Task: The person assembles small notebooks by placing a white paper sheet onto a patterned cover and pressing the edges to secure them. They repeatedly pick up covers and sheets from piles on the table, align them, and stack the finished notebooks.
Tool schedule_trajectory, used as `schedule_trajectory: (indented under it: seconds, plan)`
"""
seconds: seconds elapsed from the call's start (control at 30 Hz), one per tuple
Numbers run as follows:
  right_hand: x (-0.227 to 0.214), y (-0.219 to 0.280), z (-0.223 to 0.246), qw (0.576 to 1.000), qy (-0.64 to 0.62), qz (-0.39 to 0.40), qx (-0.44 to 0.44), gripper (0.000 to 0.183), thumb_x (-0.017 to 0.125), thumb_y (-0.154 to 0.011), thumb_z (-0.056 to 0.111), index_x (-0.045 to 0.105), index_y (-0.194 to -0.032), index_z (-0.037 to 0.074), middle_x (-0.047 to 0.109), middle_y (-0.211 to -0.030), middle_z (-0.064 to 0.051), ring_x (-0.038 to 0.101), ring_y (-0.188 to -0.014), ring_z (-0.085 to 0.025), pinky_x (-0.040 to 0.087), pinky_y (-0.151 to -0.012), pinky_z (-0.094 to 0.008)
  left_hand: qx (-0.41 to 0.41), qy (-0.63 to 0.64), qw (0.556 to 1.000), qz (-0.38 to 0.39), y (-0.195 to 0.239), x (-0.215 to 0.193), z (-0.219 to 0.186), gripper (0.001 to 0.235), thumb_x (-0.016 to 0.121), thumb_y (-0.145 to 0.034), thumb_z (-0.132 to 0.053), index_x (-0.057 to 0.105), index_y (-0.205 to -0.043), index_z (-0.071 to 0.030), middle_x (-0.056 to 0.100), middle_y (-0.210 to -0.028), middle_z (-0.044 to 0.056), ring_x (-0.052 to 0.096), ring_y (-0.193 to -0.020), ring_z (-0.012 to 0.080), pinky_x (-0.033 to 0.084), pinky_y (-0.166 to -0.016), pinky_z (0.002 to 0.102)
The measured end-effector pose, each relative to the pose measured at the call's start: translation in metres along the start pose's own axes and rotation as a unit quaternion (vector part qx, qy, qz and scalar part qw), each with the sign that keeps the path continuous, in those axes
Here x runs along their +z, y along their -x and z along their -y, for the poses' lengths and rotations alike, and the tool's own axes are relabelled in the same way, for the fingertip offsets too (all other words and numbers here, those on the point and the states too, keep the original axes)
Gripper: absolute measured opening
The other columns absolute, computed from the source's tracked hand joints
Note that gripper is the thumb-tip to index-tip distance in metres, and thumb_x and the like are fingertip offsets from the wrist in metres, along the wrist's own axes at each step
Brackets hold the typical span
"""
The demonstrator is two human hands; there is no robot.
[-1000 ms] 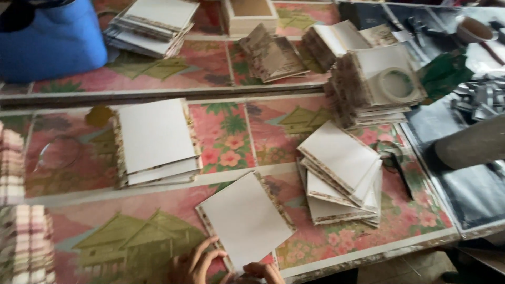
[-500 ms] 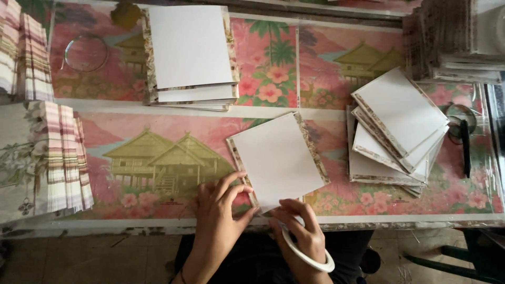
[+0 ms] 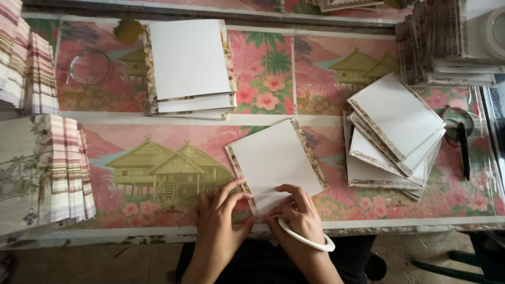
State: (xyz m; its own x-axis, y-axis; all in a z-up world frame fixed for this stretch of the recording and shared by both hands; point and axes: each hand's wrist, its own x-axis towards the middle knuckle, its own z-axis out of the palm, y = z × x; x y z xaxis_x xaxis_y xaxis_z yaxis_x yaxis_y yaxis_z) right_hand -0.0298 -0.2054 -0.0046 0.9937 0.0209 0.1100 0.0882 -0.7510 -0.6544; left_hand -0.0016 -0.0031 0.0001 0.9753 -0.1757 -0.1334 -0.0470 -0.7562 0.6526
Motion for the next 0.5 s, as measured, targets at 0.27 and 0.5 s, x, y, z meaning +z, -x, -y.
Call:
schedule_trajectory:
  seconds: [0.27, 0.5]
  plan:
    - [0.01, 0.003, -0.015, 0.998, 0.003, -0.021, -0.058, 0.013, 0.084, -0.083, 0.025, 0.078, -0.082, 0.014, 0.066, -0.132, -0.012, 0.065, -0.091, -0.027, 0.055, -0.09, -0.044, 0.025, 0.006, 0.999, -0.036, -0.004, 0.012, 0.009, 0.047, 0.095, -0.07, -0.058, 0.077, -0.107, -0.035, 0.063, -0.151, -0.02, 0.056, -0.112, 0.0327, 0.045, -0.09, 0.055]
    - [-0.016, -0.009, -0.021, 0.995, -0.087, -0.017, -0.05, 0.015, 0.094, -0.083, 0.015, 0.085, -0.095, 0.013, 0.058, -0.145, -0.013, 0.067, -0.082, -0.013, 0.059, -0.051, -0.025, -0.041, -0.074, 0.996, -0.021, -0.005, 0.031, 0.024, 0.053, 0.098, -0.051, -0.052, 0.075, -0.099, -0.044, 0.055, -0.156, -0.037, 0.058, -0.122, 0.0287, 0.047, -0.087, 0.062]
